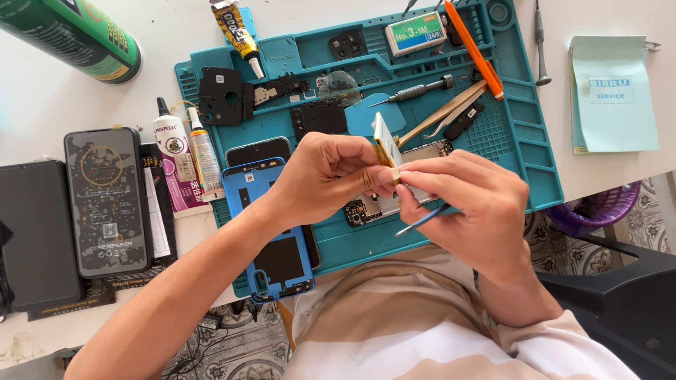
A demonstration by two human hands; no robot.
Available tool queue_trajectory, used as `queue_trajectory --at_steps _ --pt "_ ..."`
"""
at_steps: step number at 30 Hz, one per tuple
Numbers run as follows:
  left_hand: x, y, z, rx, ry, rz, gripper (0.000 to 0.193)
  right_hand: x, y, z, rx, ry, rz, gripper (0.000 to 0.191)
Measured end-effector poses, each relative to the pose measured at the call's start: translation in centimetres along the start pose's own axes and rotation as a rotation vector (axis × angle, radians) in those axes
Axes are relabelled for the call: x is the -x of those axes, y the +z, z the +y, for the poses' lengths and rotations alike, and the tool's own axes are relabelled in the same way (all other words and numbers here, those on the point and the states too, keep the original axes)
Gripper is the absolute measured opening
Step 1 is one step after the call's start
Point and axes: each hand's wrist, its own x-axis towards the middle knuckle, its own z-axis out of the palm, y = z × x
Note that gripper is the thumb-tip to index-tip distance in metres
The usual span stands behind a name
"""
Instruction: The person removes the old battery from a disassembled smartphone using a prying tool, then peels off the adhesive backing from a new battery. They place the new battery into the phone chassis and press it into place with a wooden stick.
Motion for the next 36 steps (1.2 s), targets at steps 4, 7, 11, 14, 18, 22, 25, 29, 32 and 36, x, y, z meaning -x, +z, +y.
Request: queue_trajectory --at_steps 4,7,11,14,18,22,25,29,32,36 --pt "0.23 -0.12 0.10 -0.005 0.008 0.002 0.016 0.24 0.31 -0.63 0.135 -0.050 0.018 0.017" --pt "0.36 -0.12 0.14 -0.025 0.017 0.007 0.016 0.41 0.40 -0.94 0.194 -0.068 0.003 0.017" --pt "0.42 0.00 0.21 -0.029 0.020 0.004 0.015 0.48 0.49 -0.96 0.176 -0.060 0.006 0.017" --pt "0.38 -0.01 0.27 -0.013 -0.002 -0.008 0.015 0.51 0.35 -0.66 0.120 -0.044 0.005 0.016" --pt "0.32 -0.10 0.34 0.042 -0.019 -0.042 0.016 0.64 -0.27 -0.20 0.020 -0.024 -0.004 0.018" --pt "0.43 -0.06 0.42 0.028 -0.018 -0.042 0.016 0.94 -0.29 -0.39 -0.010 0.009 -0.010 0.020" --pt "0.42 0.01 0.47 0.007 -0.022 -0.024 0.015 0.98 -0.17 -0.56 0.028 -0.005 -0.005 0.018" --pt "0.46 0.07 0.59 -0.035 -0.009 -0.019 0.014 0.86 -0.07 -0.71 0.094 -0.043 0.004 0.017" --pt "0.45 0.13 0.67 -0.012 -0.021 -0.018 0.014 0.87 -0.21 -0.86 0.129 -0.066 -0.003 0.017" --pt "0.43 0.14 0.77 0.011 -0.029 -0.023 0.014 0.95 -0.35 -0.86 0.112 -0.076 0.003 0.018"
